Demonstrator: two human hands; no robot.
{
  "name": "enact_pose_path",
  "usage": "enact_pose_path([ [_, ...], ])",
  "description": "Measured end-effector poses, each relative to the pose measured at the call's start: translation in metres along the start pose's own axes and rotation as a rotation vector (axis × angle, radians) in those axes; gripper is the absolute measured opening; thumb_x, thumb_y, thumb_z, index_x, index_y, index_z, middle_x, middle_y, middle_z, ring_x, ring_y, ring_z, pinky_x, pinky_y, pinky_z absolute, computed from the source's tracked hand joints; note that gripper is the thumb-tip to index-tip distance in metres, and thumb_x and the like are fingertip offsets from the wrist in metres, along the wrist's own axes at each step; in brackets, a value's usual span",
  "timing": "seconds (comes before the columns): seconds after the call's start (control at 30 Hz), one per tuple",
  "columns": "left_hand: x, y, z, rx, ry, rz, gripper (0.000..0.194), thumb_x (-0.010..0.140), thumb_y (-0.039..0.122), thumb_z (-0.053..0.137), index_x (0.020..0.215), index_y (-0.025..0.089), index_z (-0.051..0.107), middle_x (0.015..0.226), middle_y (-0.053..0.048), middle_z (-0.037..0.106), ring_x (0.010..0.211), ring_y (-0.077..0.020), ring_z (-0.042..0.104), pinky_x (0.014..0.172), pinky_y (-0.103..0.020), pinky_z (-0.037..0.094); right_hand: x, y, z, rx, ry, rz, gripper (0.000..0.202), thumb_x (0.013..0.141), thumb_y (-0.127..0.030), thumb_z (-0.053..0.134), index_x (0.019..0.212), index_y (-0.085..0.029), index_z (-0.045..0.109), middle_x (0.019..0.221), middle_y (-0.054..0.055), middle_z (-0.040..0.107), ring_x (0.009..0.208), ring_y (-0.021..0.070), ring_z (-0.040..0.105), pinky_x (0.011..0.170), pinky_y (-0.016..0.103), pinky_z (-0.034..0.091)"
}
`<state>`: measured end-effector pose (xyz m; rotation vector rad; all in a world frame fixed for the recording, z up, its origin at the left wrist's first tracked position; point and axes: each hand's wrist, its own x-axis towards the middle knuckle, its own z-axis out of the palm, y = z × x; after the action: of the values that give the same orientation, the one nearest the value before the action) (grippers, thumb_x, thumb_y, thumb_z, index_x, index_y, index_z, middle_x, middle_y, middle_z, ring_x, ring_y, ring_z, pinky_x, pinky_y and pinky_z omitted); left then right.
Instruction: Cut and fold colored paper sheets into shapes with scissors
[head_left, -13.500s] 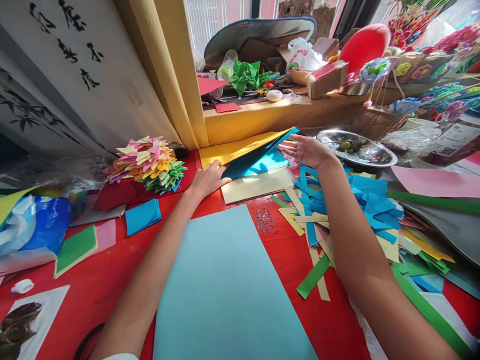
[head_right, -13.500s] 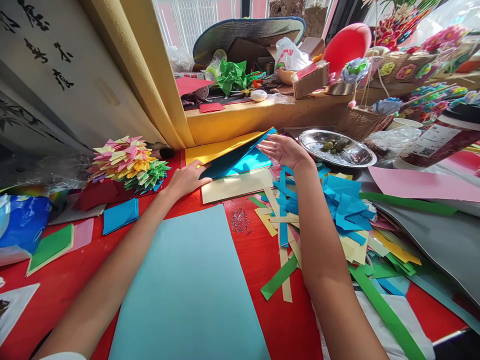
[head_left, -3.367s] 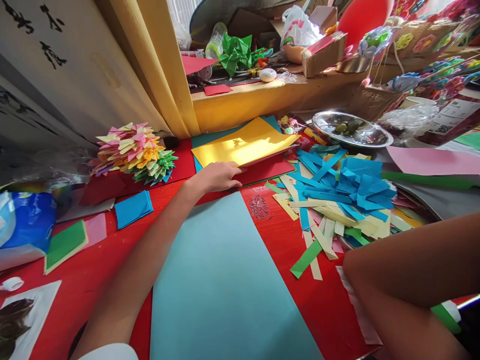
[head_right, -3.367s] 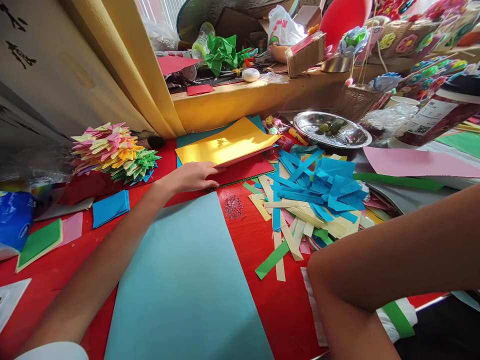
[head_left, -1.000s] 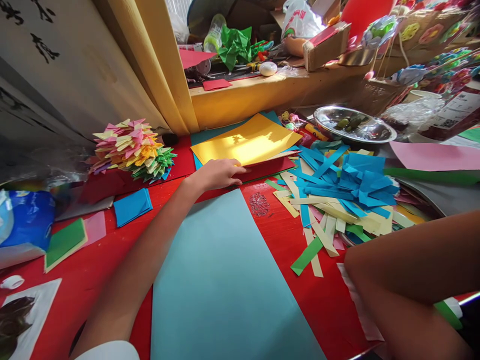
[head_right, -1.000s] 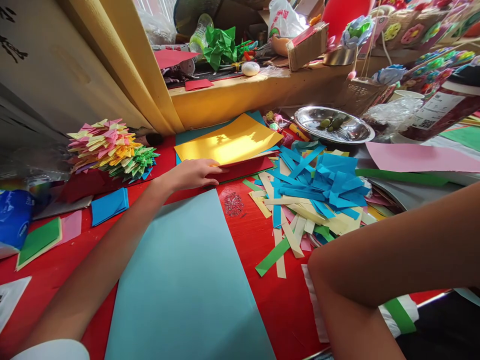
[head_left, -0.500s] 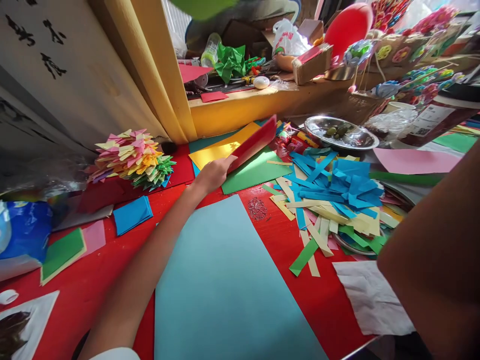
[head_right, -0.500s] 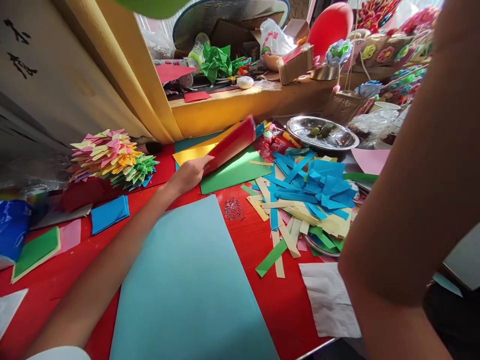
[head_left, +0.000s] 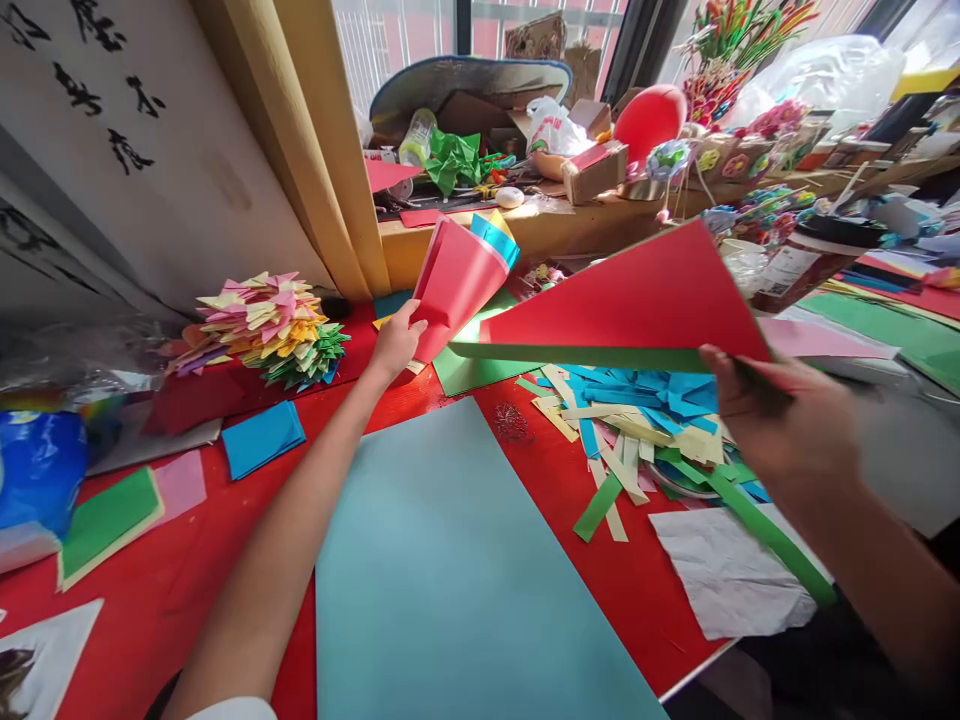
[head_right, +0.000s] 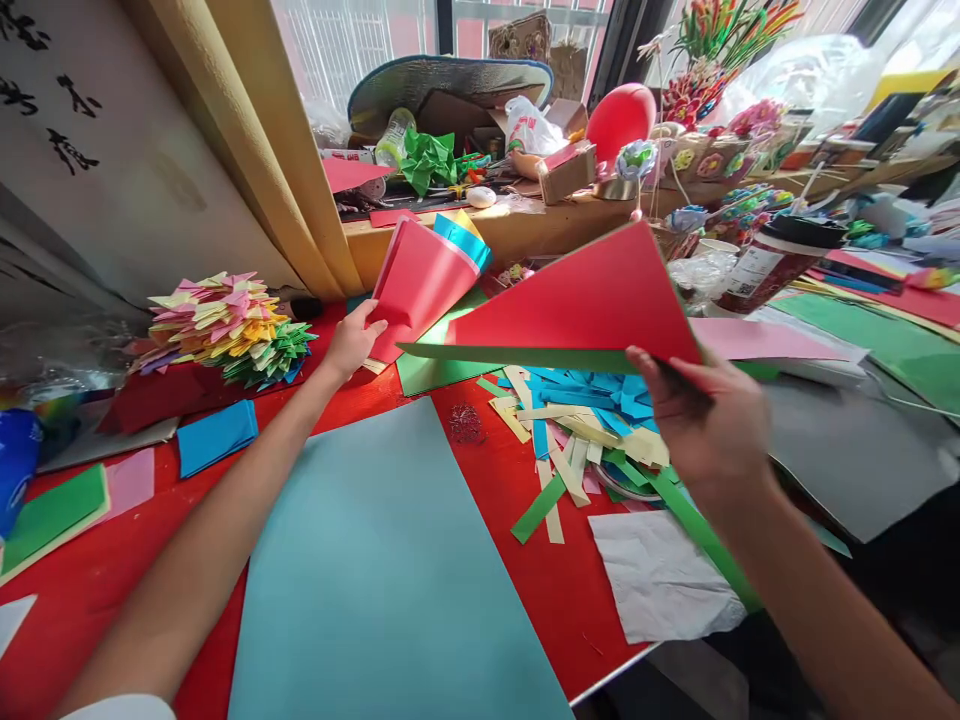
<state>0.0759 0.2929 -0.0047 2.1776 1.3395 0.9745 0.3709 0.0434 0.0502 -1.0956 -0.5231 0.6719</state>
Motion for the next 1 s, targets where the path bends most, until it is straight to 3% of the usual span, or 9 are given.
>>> enact_pose_path([
  [0.17,-0.001,0.008,-0.004,0.074,0.025,0.025,0.042,0.086,0.027,0.041,0.125,0.015,0.049,0.122,-0.01,0.06,0.11,-0.022,0.055,0.089,-0.03,0.044,-0.03,0.039,0.014,0.034,-0.142,0.138,0.04,0.075,-0.005,0.053,0.109,-0.024,0.061,0.112,0.004,0.064,0.082,0.0138,0.068,0.071,0.02,0.057],
  [0.33,-0.001,0.013,-0.006,0.166,0.039,0.16,0.039,0.088,0.024,0.037,0.123,0.015,0.051,0.101,-0.012,0.067,0.095,-0.0212,0.062,0.078,-0.028,0.044,-0.031,0.038,0.016,-0.179,-0.351,0.542,0.022,0.08,-0.013,0.053,0.099,-0.015,0.063,0.095,0.011,0.07,0.06,0.0154,0.067,0.053,0.02,0.056],
  [0.5,-0.003,0.019,-0.004,0.256,-0.004,0.286,0.038,0.09,0.022,0.031,0.122,0.016,0.051,0.092,-0.01,0.068,0.086,-0.0195,0.062,0.073,-0.026,0.044,-0.027,0.036,0.029,-0.199,-0.513,0.783,0.032,0.088,-0.035,0.048,0.104,-0.011,0.06,0.1,0.016,0.068,0.057,0.0132,0.065,0.05,0.017,0.054],
  [0.67,-0.006,0.022,-0.003,0.315,-0.059,0.383,0.04,0.091,0.02,0.027,0.123,0.016,0.05,0.095,-0.011,0.066,0.087,-0.021,0.062,0.072,-0.027,0.044,-0.01,0.039,0.036,-0.103,-0.384,0.773,0.047,0.085,-0.056,0.043,0.093,-0.013,0.061,0.069,0.01,0.068,0.056,0.0187,0.066,0.044,0.022,0.055],
  [0.73,-0.007,0.023,-0.003,0.337,-0.069,0.394,0.039,0.091,0.019,0.027,0.123,0.017,0.05,0.094,-0.011,0.066,0.086,-0.0208,0.062,0.072,-0.027,0.044,-0.001,0.04,0.035,-0.186,-0.333,0.742,0.029,0.086,-0.042,0.05,0.086,-0.014,0.059,0.062,0.006,0.065,0.049,0.0165,0.064,0.037,0.019,0.051],
  [0.8,-0.007,0.022,-0.003,0.361,-0.053,0.396,0.039,0.091,0.019,0.027,0.123,0.017,0.049,0.093,-0.01,0.066,0.085,-0.0204,0.062,0.071,-0.028,0.045,0.003,0.04,0.034,-0.316,-0.301,0.699,0.008,0.084,-0.017,0.053,0.078,-0.013,0.055,0.056,0.006,0.062,0.043,0.0134,0.06,0.034,0.015,0.048],
  [0.83,-0.007,0.022,-0.002,0.373,-0.037,0.395,0.039,0.092,0.019,0.027,0.123,0.017,0.049,0.094,-0.01,0.066,0.084,-0.0204,0.062,0.07,-0.028,0.045,0.001,0.039,0.035,-0.352,-0.272,0.667,0.009,0.083,-0.008,0.051,0.075,-0.012,0.053,0.054,0.005,0.061,0.042,0.0124,0.06,0.034,0.013,0.047],
  [1.0,-0.006,0.025,-0.004,0.454,0.078,0.345,0.04,0.093,0.017,0.024,0.126,0.015,0.047,0.097,-0.012,0.065,0.083,-0.0208,0.063,0.068,-0.029,0.046,-0.03,0.037,0.045,-0.207,-0.104,0.5,0.014,0.085,-0.003,0.048,0.081,-0.016,0.049,0.068,0.001,0.064,0.059,0.0133,0.068,0.051,0.016,0.058],
])
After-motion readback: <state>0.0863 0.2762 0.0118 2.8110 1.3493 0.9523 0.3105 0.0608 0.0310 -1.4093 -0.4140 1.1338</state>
